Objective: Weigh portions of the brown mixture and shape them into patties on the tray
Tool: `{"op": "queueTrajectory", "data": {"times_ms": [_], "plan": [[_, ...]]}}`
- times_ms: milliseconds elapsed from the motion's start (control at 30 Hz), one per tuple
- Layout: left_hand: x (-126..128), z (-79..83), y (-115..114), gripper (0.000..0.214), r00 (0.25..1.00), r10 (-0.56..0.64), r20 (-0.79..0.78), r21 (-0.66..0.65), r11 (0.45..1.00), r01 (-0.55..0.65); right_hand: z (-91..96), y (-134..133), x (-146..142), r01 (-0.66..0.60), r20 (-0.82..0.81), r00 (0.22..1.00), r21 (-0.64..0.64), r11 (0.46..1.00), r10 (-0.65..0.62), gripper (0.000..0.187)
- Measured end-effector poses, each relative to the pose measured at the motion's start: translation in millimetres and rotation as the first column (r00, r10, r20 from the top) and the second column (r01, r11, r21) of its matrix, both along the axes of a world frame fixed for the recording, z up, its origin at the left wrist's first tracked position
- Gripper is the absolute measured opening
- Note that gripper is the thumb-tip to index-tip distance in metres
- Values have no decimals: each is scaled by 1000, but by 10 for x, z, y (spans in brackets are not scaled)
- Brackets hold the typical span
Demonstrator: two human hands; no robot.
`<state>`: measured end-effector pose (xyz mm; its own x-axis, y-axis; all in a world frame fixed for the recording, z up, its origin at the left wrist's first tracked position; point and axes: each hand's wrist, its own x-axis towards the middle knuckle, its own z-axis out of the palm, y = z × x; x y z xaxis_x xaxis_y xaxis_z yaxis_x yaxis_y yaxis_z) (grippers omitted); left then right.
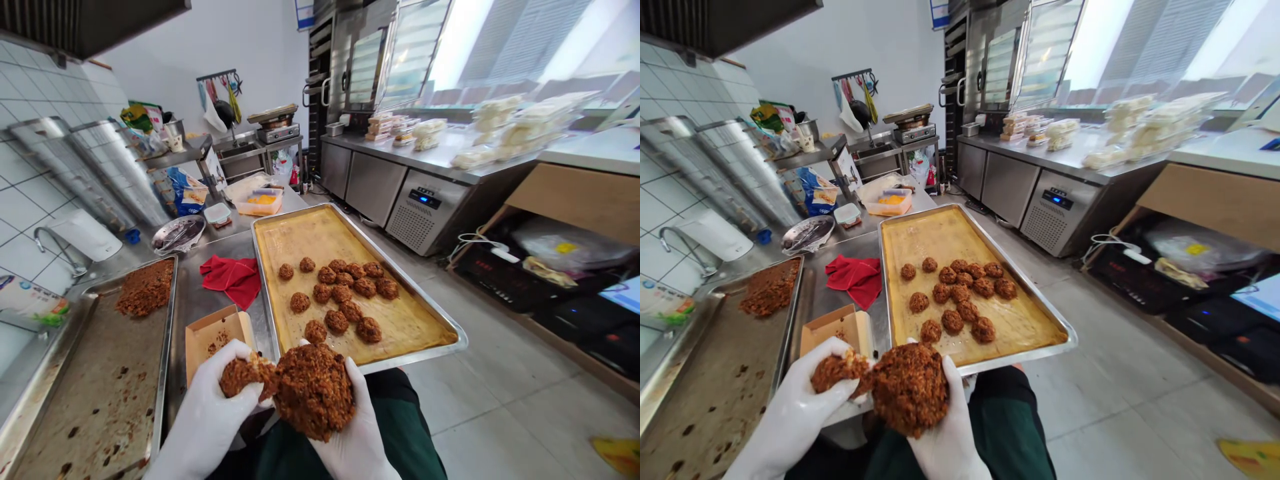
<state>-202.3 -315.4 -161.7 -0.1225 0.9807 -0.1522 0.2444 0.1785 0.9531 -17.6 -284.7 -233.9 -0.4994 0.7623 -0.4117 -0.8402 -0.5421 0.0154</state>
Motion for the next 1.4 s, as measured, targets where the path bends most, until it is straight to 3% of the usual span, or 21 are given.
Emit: {"op": "queueTrajectory", "data": {"times_ms": [133,267,433,533,667,867,1000,1033,1100,1167,1233,1400], "plan": [[-113,-77,-7,45,925,93,369,-99,993,-60,-12,55,40,19,-4,1000,6,1000,-19,51],[-225,-167,-32,43,725,177,666,-158,983,-96,-9,94,105,51,19,999,-10,999,-51,54],[-297,-303,-14,33,430,245,869,-182,966,-183,13,133,167,66,58,996,-32,997,-64,57],[-261,-364,24,15,398,392,830,-283,909,-306,32,143,180,88,96,992,-41,995,-83,56],[-220,-378,34,19,447,388,806,-242,905,-350,56,135,190,84,127,989,-41,996,-78,52],[-484,-353,73,32,642,415,645,-87,874,-478,84,143,225,117,169,980,-81,990,-102,46],[-753,-370,246,36,743,363,563,13,895,-447,79,162,253,138,208,972,-120,983,-111,45],[-798,-382,302,34,798,367,478,44,897,-439,71,163,257,139,207,972,-117,983,-113,45],[-854,-414,416,31,904,407,129,154,892,-424,53,162,261,138,201,973,-106,985,-115,47],[-876,-453,519,28,864,436,-253,265,890,-372,42,160,259,138,211,971,-102,985,-114,48],[-877,-496,595,23,787,387,-481,319,913,-254,48,163,253,134,229,967,-101,986,-108,51],[-846,-617,656,12,730,116,-674,250,965,77,73,182,240,121,257,962,-101,987,-92,56]]}}
